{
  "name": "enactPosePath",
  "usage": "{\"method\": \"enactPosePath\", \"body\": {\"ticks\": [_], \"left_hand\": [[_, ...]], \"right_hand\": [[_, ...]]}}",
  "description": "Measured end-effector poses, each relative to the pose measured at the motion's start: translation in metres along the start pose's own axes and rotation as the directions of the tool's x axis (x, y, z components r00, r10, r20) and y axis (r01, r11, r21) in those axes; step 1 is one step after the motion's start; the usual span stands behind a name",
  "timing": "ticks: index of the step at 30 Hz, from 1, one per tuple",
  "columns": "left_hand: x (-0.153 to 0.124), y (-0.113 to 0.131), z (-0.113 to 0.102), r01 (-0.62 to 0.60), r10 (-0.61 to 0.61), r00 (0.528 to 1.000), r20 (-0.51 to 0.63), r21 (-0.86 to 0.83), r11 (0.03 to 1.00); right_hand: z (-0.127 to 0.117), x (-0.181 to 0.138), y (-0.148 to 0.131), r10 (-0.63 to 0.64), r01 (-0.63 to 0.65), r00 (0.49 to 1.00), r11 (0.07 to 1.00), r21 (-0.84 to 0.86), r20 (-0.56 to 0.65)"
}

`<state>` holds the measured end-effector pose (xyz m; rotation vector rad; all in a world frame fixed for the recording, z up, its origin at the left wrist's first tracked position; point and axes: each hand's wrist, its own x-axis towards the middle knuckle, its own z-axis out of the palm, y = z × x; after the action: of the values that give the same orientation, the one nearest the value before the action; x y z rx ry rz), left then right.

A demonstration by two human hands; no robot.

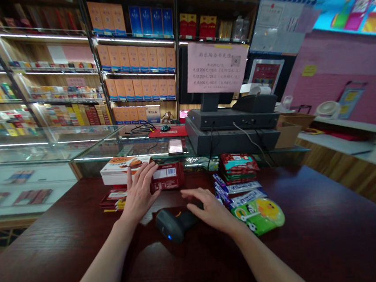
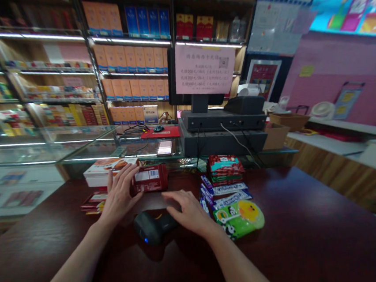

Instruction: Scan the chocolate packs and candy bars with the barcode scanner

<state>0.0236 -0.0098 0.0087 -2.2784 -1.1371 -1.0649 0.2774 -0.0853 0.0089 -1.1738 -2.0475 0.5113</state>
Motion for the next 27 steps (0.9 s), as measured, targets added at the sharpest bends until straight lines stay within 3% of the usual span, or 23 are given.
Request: {"method": "enactPosePath", "body": {"ticks": [4, 7, 12, 18, 27], "left_hand": [[0.003, 0.006, -0.004, -0.031, 0.031, 1.000, -0.003, -0.028, 0.999], [0.004, 0.009, -0.006, -0.062, 0.062, 0.998, 0.009, -0.037, 0.997], [0.005, 0.014, -0.006, -0.108, 0.110, 0.993, 0.034, -0.055, 0.993], [0.004, 0.019, -0.005, -0.123, 0.129, 0.990, 0.063, -0.087, 0.989], [0.004, 0.022, 0.000, -0.123, 0.137, 0.987, 0.081, -0.154, 0.980]], "right_hand": [[0.006, 0.009, 0.016, 0.103, -0.063, 0.945, 0.989, 0.136, -0.310], [0.009, 0.014, 0.023, 0.165, -0.073, 0.894, 0.971, 0.227, -0.416], [0.012, 0.021, 0.021, 0.252, -0.100, 0.867, 0.933, 0.345, -0.430], [0.015, 0.026, 0.023, 0.310, -0.107, 0.878, 0.871, 0.480, -0.365], [0.014, 0.024, 0.018, 0.307, -0.126, 0.861, 0.901, 0.416, -0.406]]}}
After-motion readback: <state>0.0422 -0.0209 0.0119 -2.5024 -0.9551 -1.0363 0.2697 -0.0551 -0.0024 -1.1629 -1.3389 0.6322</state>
